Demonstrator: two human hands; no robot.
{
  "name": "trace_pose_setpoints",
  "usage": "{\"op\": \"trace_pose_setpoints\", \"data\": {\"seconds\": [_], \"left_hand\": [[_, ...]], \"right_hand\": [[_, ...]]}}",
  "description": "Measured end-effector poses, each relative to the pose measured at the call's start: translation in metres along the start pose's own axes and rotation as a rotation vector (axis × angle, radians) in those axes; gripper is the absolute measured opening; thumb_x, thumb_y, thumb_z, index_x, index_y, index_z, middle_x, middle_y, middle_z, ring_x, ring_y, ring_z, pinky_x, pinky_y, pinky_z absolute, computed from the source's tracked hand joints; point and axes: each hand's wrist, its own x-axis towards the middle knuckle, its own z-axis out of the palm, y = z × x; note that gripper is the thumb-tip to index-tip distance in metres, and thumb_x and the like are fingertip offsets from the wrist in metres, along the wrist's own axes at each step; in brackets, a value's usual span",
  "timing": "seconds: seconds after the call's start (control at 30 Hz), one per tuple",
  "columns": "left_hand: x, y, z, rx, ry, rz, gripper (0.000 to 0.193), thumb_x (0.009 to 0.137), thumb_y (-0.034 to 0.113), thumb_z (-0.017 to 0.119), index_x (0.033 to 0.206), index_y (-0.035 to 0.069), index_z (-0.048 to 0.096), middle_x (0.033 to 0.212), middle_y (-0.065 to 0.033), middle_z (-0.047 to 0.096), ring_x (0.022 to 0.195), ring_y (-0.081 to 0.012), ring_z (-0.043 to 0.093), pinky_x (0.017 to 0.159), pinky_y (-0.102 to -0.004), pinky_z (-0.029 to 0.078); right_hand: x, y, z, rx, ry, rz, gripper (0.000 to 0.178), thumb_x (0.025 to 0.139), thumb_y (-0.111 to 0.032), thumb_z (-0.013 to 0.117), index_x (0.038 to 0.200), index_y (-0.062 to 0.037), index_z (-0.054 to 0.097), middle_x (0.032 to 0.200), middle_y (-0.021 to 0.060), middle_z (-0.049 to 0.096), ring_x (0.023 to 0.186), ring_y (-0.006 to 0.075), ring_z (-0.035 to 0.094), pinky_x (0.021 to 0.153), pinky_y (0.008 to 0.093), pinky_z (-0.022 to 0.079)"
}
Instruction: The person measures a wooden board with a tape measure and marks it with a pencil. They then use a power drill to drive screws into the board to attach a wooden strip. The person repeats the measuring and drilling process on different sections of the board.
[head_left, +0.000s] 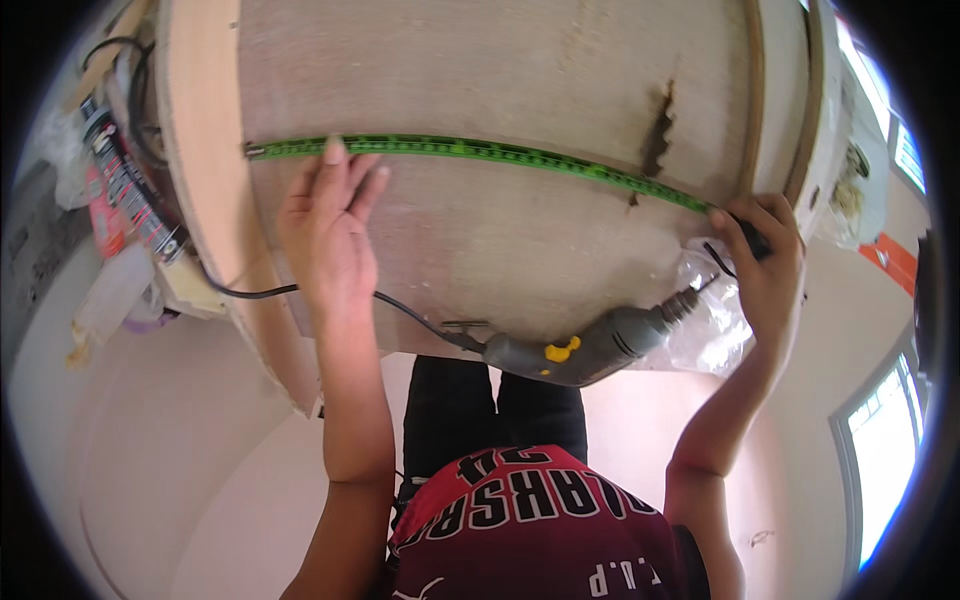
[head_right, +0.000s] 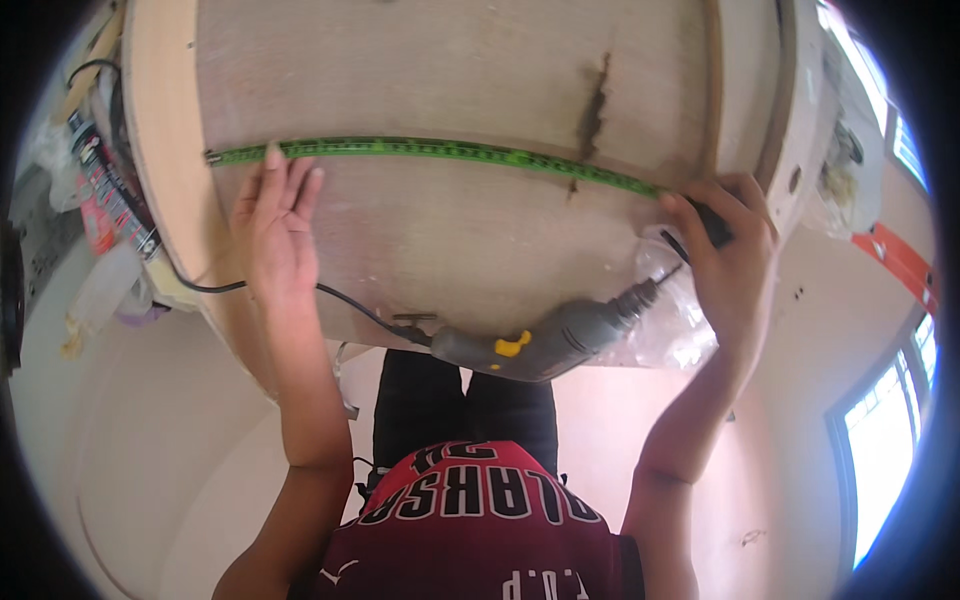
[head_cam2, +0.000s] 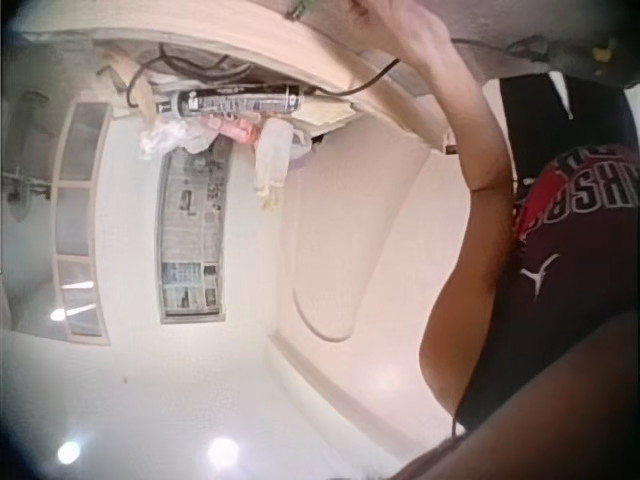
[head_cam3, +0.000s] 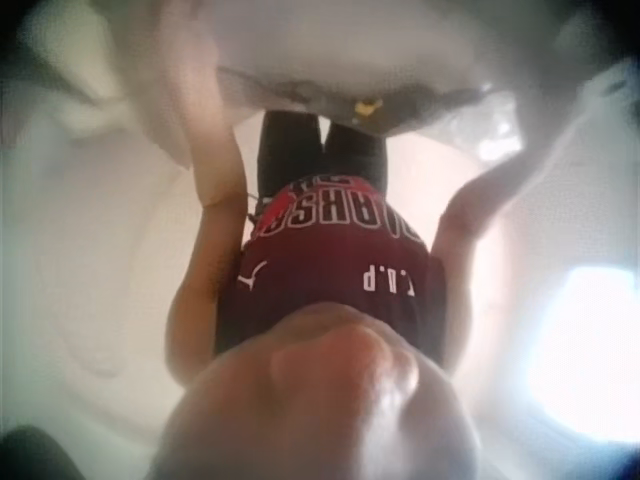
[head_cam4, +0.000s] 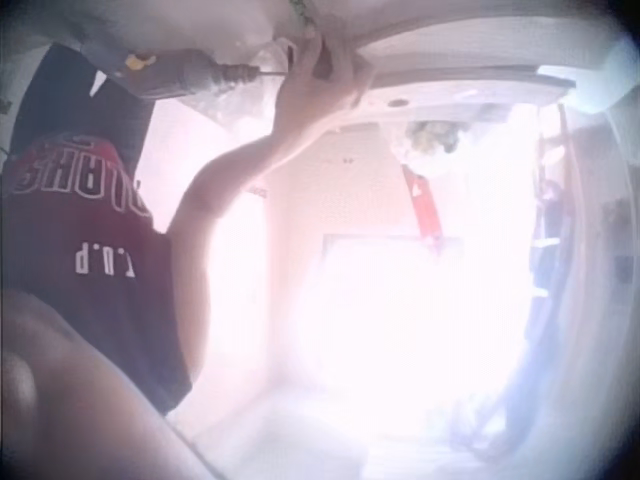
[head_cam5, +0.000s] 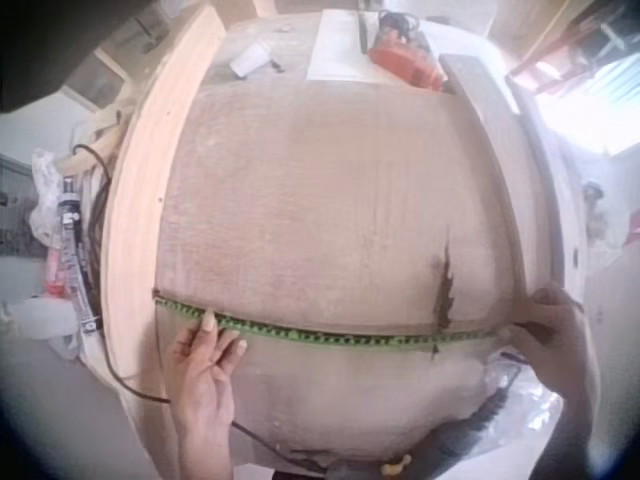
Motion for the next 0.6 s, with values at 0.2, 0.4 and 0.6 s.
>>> {"op": "trace_pose_setpoints", "data": {"seconds": [0.2, 0.4, 0.6], "left_hand": [[0.038, 0.016, -0.01, 0.129, -0.015, 0.073, 0.032, 0.101, 0.016, 0.071, 0.12, -0.007, 0.062, 0.109, -0.0111, 0.07, 0.105, -0.0226, 0.073, 0.086, -0.0312, 0.062], [0.044, 0.011, -0.018, 0.118, -0.02, 0.086, 0.031, 0.101, 0.013, 0.069, 0.124, -0.007, 0.062, 0.113, -0.0083, 0.067, 0.103, -0.0194, 0.069, 0.094, -0.0314, 0.058], [0.045, 0.008, -0.022, 0.124, -0.057, 0.136, 0.027, 0.101, 0.016, 0.071, 0.117, -0.005, 0.063, 0.106, -0.0085, 0.068, 0.098, -0.0195, 0.071, 0.091, -0.0315, 0.058]], "right_hand": [[0.001, -0.038, 0.022, -0.078, 0.088, 0.057, 0.027, 0.085, -0.025, 0.082, 0.097, -0.0007, 0.079, 0.089, 0.0092, 0.061, 0.08, 0.0242, 0.062, 0.076, 0.0362, 0.049], [-0.005, -0.038, 0.031, -0.072, 0.104, 0.068, 0.027, 0.085, -0.025, 0.083, 0.097, -0.0012, 0.08, 0.088, 0.0093, 0.061, 0.079, 0.0237, 0.062, 0.074, 0.0358, 0.049], [-0.008, -0.035, 0.034, -0.042, 0.125, 0.064, 0.026, 0.085, -0.024, 0.083, 0.097, -0.0009, 0.08, 0.088, 0.0087, 0.062, 0.076, 0.022, 0.062, 0.072, 0.035, 0.049]]}}
